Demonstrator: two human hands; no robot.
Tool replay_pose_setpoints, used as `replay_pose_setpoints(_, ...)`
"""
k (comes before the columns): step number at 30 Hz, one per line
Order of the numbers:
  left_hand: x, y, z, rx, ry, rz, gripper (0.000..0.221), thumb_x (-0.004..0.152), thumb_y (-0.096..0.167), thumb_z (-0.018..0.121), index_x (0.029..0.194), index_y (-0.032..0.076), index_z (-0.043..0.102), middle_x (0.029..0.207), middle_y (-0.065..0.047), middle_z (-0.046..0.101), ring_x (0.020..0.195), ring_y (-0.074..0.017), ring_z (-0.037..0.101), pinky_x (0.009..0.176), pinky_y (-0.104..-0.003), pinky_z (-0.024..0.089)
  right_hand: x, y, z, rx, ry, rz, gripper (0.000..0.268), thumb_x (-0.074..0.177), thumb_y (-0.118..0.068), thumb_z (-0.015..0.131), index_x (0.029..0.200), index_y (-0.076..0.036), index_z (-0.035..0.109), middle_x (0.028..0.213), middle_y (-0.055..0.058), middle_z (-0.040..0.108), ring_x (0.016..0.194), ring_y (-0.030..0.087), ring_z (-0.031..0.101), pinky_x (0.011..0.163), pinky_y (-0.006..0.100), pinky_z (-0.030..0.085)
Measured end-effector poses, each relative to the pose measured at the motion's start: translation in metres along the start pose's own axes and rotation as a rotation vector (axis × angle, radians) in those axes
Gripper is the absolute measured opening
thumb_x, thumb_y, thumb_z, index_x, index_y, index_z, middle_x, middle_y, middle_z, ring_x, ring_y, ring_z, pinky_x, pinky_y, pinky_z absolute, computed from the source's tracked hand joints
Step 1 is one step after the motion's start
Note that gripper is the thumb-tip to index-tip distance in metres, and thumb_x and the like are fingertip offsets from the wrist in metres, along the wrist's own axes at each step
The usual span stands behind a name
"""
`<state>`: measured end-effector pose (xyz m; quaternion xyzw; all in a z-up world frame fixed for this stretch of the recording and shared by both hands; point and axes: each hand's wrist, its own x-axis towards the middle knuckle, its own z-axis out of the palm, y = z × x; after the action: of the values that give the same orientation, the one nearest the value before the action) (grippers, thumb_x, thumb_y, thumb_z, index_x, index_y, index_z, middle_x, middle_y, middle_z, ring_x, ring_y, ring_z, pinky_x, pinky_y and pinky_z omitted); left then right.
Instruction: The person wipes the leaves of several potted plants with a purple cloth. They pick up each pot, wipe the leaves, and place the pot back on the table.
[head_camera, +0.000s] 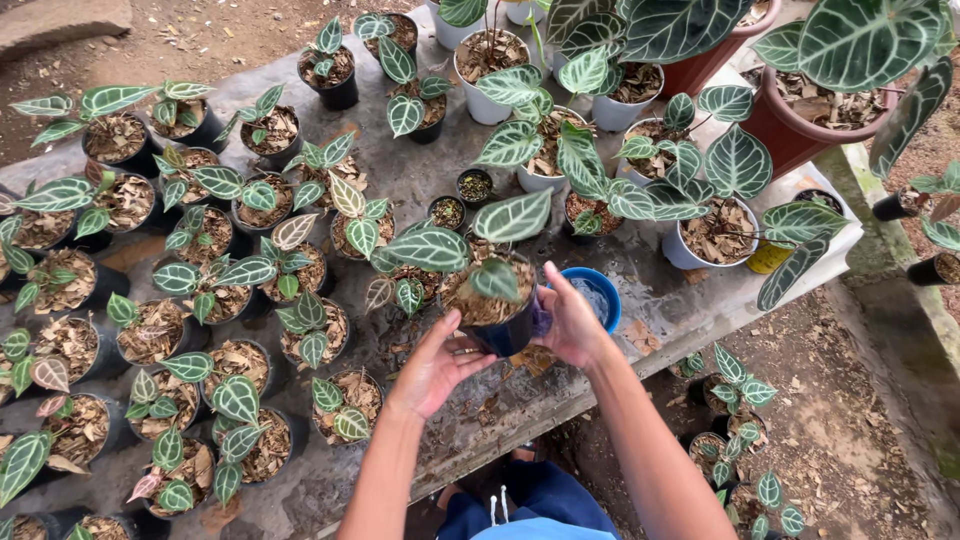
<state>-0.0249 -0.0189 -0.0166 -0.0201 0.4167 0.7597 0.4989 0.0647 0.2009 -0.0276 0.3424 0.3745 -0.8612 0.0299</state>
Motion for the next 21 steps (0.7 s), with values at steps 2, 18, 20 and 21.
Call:
replay_pose_setpoints(2,-0.001,0.008,-0.015,0.004,-0.115,-0.027,0.061,0.092,0.039,0.071,0.13,-0.004,0.05,0.112,-0.027,0.063,0.103,-0.0373,0.071,0.098,-0.052,0.061,-0.013,-0.012,-0.003,-0.038,-0.136,0.099,0.07,0.099,-0.063,0.033,0.126,-0.008,0.066,0.118,0.009,0.074,0.103,0.02,0.07,0.084,0.041,0.061)
replay_pose_setpoints(18,-0.018,0.006,0.018,0.253,0.008,0.057,0.101,0.078,0.054,0.065,0.159,0.036,0.007,0.136,-0.015,0.062,0.115,-0.0309,0.071,0.103,-0.048,0.053,-0.019,0.001,0.003,0.024,0.002,-0.281,0.064,0.103,-0.054,0.041,0.14,-0.003,0.053,0.123,0.013,0.068,0.093,0.018,0.071,0.078,0.039,0.061)
replay_pose_setpoints(20,-0.016,-0.008,0.037,0.206,0.014,0.129,0.097,0.08,0.051,0.07,0.158,0.023,0.02,0.137,-0.019,0.061,0.117,-0.0349,0.069,0.104,-0.053,0.054,-0.018,0.008,0.001,-0.029,0.108,-0.387,0.059,0.104,-0.051,0.046,0.135,-0.002,0.054,0.124,0.01,0.066,0.095,0.015,0.068,0.08,0.039,0.059)
replay_pose_setpoints(21,-0.015,-0.011,0.041,0.182,0.019,0.165,0.096,0.08,0.05,0.073,0.157,0.017,0.027,0.137,-0.021,0.06,0.118,-0.037,0.067,0.105,-0.055,0.054,-0.019,0.013,0.001,-0.057,0.15,-0.393,0.055,0.105,-0.049,0.047,0.132,-0.002,0.054,0.12,0.009,0.064,0.094,0.014,0.065,0.079,0.039,0.057)
